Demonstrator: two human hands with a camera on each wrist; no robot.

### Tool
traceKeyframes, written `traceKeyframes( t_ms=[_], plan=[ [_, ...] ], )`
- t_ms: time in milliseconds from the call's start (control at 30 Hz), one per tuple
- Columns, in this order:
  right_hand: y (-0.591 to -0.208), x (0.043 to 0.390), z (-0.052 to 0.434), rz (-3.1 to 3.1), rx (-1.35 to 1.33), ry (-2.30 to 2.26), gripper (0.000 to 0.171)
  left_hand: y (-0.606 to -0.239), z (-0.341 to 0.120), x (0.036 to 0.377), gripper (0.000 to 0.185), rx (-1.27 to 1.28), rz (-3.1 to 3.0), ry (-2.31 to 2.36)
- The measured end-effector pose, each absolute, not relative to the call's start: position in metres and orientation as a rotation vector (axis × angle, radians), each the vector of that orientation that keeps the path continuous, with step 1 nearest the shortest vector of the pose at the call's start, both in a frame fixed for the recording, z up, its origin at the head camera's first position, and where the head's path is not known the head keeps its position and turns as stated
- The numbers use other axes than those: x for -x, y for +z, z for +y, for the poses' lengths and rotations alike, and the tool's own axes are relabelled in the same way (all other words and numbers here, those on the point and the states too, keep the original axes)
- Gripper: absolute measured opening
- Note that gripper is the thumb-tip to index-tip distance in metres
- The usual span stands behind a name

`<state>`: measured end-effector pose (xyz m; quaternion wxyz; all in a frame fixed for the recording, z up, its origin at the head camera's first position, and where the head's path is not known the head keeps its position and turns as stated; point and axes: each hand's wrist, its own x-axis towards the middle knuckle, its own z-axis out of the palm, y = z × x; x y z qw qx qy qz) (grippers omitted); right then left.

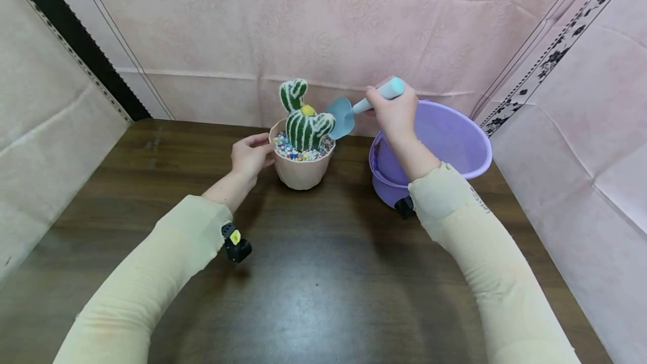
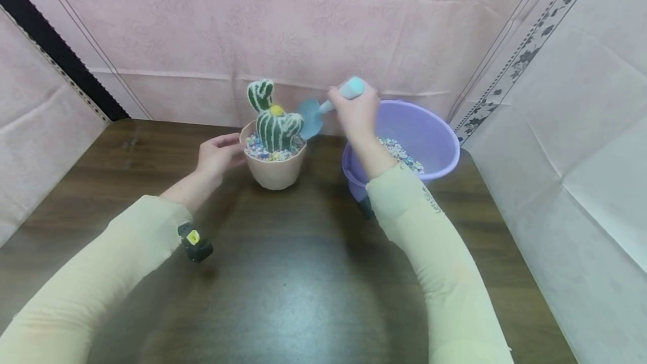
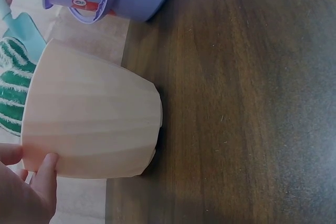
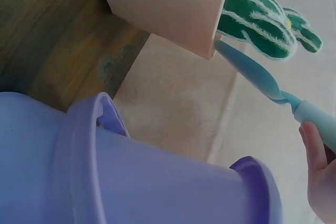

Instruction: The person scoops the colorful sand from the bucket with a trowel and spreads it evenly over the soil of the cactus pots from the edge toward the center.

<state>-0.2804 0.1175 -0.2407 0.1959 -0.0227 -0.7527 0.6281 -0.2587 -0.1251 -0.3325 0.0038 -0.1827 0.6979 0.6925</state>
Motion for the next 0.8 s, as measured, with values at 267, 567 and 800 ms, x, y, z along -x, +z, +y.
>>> traceKeyframes(
  t_ms=[267,567,800],
  plan=[
    [-0.23,0.277,0.132,-1.926,0.129,1.955,0.014,-0.33,-0.127,0.246,0.038,0.596,2.152,2.172],
    [-0.213,0.268,0.198,-1.564,0.339,2.212,0.014,-0.315,-0.117,0.216,0.023,0.346,2.073,2.081],
    [-0.202,0.258,0.245,-1.443,0.437,2.265,0.024,-0.301,-0.071,0.21,0.034,0.131,1.963,2.076]
  ],
)
